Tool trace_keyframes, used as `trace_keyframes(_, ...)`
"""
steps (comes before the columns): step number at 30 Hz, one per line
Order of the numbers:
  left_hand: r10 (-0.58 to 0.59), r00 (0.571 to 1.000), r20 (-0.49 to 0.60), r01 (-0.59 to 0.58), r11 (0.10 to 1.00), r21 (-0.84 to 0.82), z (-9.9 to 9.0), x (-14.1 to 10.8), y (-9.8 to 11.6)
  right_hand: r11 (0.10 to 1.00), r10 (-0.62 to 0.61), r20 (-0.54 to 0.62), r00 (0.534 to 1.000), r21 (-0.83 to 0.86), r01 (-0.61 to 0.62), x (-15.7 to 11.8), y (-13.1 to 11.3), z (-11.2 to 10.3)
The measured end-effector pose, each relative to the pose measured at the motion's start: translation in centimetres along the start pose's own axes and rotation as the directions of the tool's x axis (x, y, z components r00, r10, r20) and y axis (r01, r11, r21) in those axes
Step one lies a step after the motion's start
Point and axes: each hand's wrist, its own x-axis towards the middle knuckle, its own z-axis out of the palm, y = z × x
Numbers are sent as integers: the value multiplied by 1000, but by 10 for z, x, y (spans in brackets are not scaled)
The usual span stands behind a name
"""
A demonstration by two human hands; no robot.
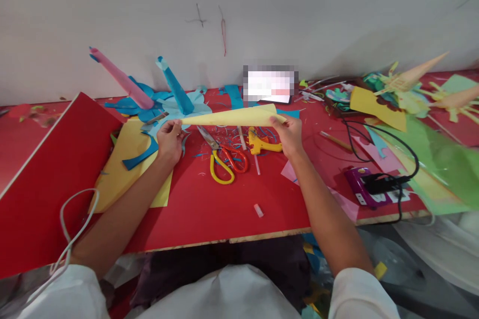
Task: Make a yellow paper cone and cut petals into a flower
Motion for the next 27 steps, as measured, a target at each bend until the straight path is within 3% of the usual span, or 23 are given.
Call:
trace_keyframes(5,-23,1000,-11,22,995,-97,1,-1,6,999,29,85,996,35,-32,0,-3,0)
trace_keyframes(13,66,994,82,-72,995,72,6,-7,7,999,31,-60,998,46,-28,6,6,-2)
trace_keyframes(20,7,999,43,-7,1000,5,2,-4,4,996,-13,82,997,91,5,2,-7,1)
trace_keyframes(27,26,998,63,-28,999,35,4,-3,4,999,53,42,998,-4,-53,-2,-10,1)
